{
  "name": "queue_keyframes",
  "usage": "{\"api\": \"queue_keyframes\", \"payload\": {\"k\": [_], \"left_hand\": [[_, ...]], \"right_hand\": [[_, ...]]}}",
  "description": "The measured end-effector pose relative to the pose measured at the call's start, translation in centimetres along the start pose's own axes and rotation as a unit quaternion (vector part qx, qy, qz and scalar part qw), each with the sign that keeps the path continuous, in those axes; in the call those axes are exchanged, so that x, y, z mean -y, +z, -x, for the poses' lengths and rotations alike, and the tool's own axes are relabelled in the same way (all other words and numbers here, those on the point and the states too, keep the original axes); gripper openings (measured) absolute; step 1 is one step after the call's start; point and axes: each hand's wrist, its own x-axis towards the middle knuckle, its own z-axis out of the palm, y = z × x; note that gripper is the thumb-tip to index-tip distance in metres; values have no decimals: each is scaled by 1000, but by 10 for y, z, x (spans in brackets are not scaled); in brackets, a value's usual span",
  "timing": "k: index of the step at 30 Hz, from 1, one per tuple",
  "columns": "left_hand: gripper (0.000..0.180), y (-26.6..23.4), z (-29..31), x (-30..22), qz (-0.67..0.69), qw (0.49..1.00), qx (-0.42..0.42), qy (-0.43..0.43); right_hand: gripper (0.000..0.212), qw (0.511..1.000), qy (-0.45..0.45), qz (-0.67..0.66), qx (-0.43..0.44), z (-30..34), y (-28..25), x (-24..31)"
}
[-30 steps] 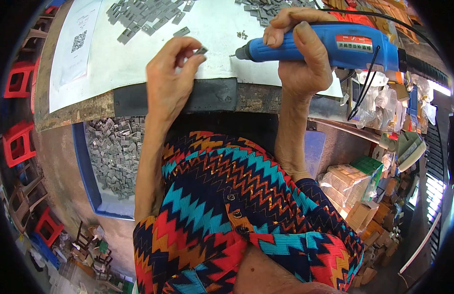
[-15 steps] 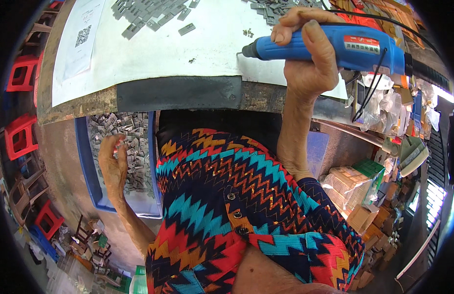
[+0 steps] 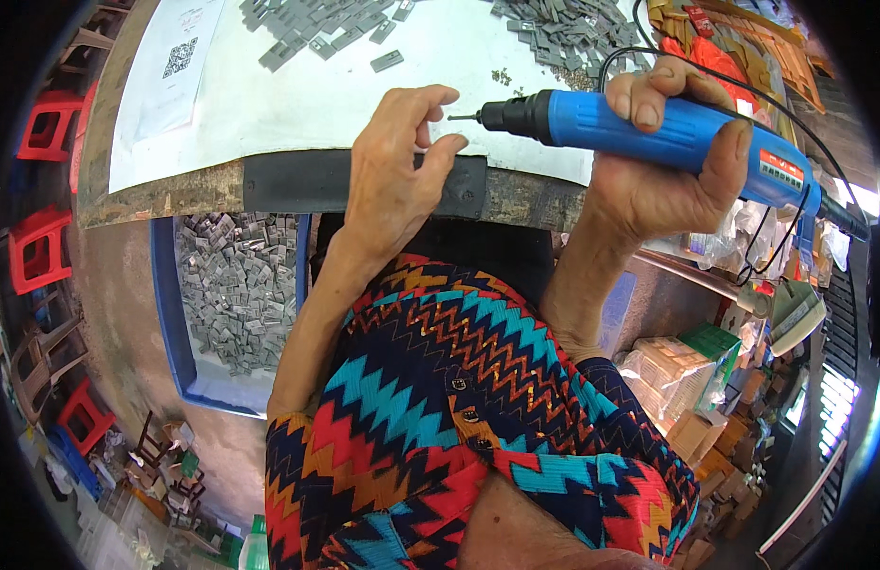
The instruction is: Assembling small metal components on a workbench using a handheld power tool.
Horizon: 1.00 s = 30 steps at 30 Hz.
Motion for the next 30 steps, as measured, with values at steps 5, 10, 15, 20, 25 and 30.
{"api": "queue_keyframes", "payload": {"k": [5,10,15,20,25,30], "left_hand": [[22,10,-1,12,77,996,19,-37],[15,9,1,14,108,990,23,-89],[14,8,1,15,112,989,20,-97],[12,9,0,16,105,990,25,-94],[11,9,0,15,105,989,27,-102],[11,6,1,17,114,987,33,-107]], "right_hand": [[43,999,-13,-12,-30,3,8,-2],[43,1000,0,5,-11,1,-5,-3],[43,1000,2,8,-9,1,-5,-3],[42,1000,6,11,-12,1,-7,-2],[41,1000,8,7,-14,3,-5,-1],[40,1000,15,11,-7,3,-7,-3]]}}
